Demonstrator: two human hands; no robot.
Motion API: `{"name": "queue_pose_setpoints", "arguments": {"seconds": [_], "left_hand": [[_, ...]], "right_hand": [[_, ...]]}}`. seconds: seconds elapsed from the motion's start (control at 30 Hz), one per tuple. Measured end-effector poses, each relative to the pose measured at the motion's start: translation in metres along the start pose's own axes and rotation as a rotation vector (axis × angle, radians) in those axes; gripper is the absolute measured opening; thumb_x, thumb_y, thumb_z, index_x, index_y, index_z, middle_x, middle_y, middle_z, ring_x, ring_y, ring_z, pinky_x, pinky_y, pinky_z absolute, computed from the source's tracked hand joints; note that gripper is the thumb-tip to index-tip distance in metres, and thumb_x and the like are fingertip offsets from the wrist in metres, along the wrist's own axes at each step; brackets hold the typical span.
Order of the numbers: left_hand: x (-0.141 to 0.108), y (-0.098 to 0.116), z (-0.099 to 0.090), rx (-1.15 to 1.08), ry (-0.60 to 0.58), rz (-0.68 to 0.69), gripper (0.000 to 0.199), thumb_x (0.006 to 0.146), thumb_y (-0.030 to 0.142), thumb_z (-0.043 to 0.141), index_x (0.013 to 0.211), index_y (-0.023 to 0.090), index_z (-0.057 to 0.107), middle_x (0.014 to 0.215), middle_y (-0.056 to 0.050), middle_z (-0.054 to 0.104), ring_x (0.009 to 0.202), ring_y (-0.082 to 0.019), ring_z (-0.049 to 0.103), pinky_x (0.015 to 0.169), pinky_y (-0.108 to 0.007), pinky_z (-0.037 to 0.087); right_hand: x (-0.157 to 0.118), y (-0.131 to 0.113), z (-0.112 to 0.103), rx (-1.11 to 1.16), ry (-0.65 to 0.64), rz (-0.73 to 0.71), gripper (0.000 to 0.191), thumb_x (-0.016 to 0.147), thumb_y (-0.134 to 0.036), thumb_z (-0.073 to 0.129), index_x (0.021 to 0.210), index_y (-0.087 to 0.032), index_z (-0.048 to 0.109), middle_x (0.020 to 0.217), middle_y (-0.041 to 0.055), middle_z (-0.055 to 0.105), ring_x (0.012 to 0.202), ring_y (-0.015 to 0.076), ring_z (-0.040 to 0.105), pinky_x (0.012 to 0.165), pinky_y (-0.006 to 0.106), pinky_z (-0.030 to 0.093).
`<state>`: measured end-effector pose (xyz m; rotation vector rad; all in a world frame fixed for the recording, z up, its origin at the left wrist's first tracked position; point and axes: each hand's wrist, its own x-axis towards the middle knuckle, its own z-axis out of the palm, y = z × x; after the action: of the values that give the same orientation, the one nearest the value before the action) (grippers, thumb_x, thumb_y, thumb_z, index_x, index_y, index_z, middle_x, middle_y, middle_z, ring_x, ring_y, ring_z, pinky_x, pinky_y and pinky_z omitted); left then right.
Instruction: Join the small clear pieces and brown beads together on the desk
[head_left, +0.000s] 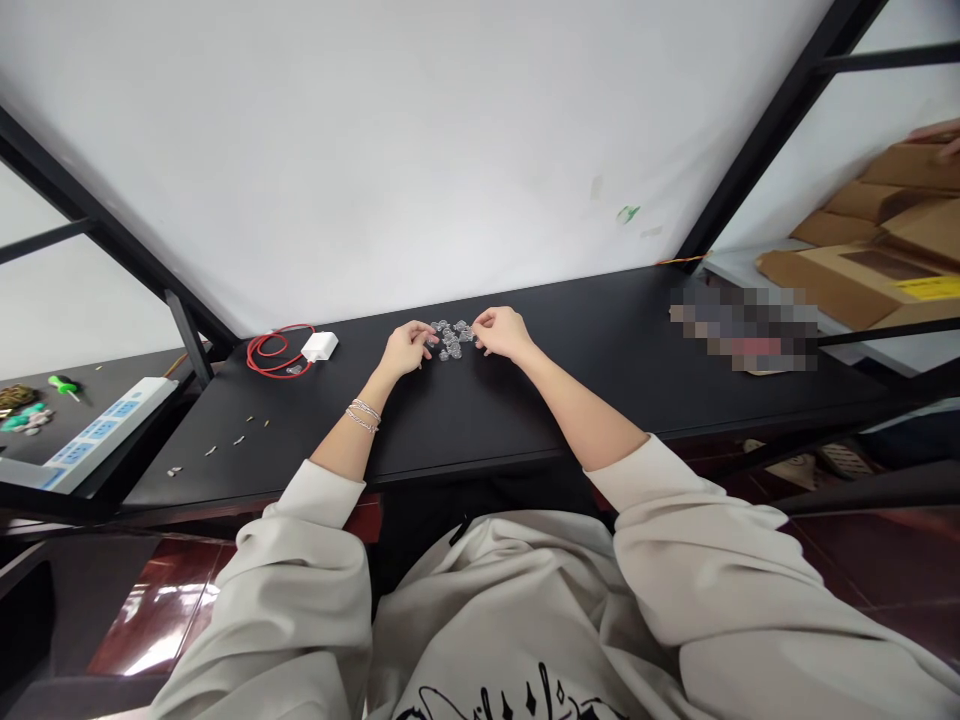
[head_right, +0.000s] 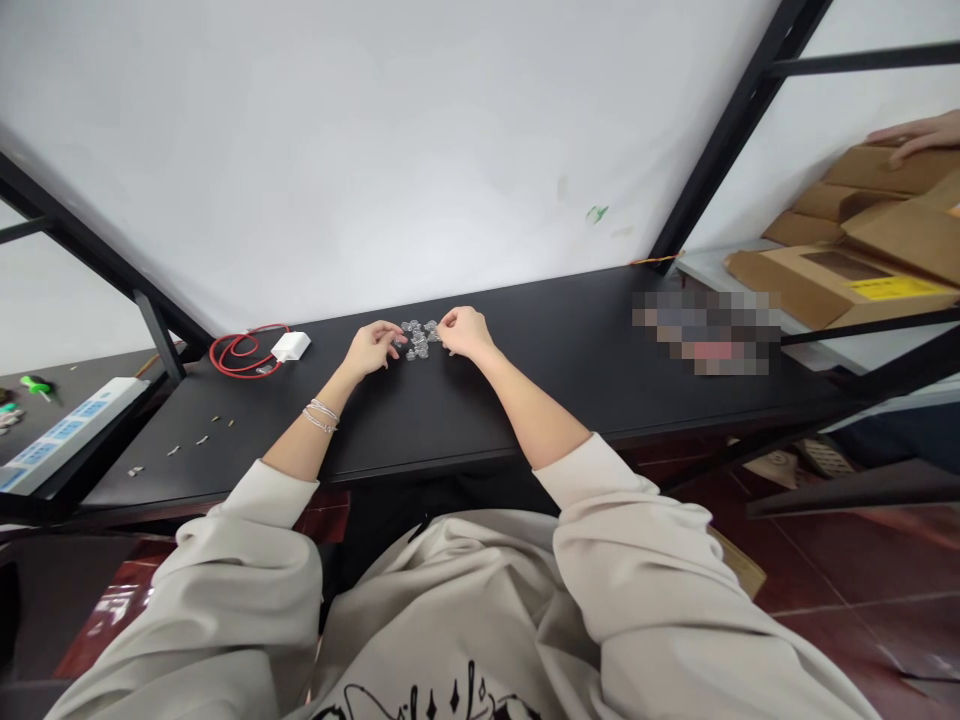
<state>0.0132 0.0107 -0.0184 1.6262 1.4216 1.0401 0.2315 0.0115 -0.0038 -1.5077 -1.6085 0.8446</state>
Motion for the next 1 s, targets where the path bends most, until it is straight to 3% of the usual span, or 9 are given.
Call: {"name": "queue_pose_setpoints", "arguments": {"seconds": [0.13, 0.27, 0.67, 0.8, 1.0], "left_hand": [[-0.001, 0.003, 0.000, 0.005, 0.007, -0.023, 0.015, 0.094, 0.009, 0.052, 0.098, 0.012, 0.065, 0.098, -0.010, 0.077, 0.050, -0.008, 0.059, 0.040, -0.017, 0.039], [-0.002, 0.004, 0.000, 0.008, 0.008, -0.033, 0.019, 0.091, 0.006, 0.052, 0.100, 0.011, 0.068, 0.097, -0.011, 0.077, 0.050, -0.008, 0.058, 0.040, -0.018, 0.039], [-0.003, 0.006, 0.002, -0.135, 0.020, -0.023, 0.002, 0.089, 0.012, 0.069, 0.090, 0.011, 0.070, 0.083, -0.008, 0.074, 0.058, -0.010, 0.062, 0.054, -0.023, 0.055], [-0.006, 0.006, 0.004, -0.242, -0.029, -0.028, 0.012, 0.083, 0.014, 0.078, 0.087, 0.011, 0.068, 0.078, -0.007, 0.073, 0.067, -0.015, 0.070, 0.074, -0.034, 0.063], [-0.006, 0.003, 0.004, -0.176, -0.037, -0.022, 0.024, 0.068, 0.010, 0.088, 0.082, 0.013, 0.069, 0.075, -0.005, 0.074, 0.080, -0.020, 0.074, 0.089, -0.038, 0.059]], "right_hand": [[-0.002, -0.004, -0.009, -0.203, 0.044, -0.018, 0.002, 0.086, -0.016, 0.072, 0.086, -0.016, 0.074, 0.089, 0.0103, 0.079, 0.084, 0.0237, 0.077, 0.081, 0.030, 0.061], [-0.001, -0.004, -0.013, -0.339, -0.017, -0.042, 0.006, 0.087, -0.016, 0.072, 0.087, -0.016, 0.079, 0.098, 0.0123, 0.080, 0.101, 0.0266, 0.076, 0.093, 0.032, 0.057], [-0.002, -0.003, -0.003, -0.332, -0.195, -0.131, 0.023, 0.087, -0.020, 0.077, 0.109, -0.016, 0.082, 0.104, 0.0084, 0.082, 0.101, 0.0231, 0.077, 0.095, 0.027, 0.055], [-0.004, -0.006, -0.004, -0.314, -0.198, -0.150, 0.027, 0.084, -0.018, 0.079, 0.111, -0.017, 0.081, 0.099, 0.0070, 0.082, 0.099, 0.0235, 0.077, 0.094, 0.029, 0.055], [-0.006, -0.006, -0.005, -0.301, -0.204, -0.153, 0.033, 0.079, -0.010, 0.080, 0.111, -0.018, 0.080, 0.098, 0.0054, 0.081, 0.096, 0.0214, 0.077, 0.094, 0.029, 0.054]]}}
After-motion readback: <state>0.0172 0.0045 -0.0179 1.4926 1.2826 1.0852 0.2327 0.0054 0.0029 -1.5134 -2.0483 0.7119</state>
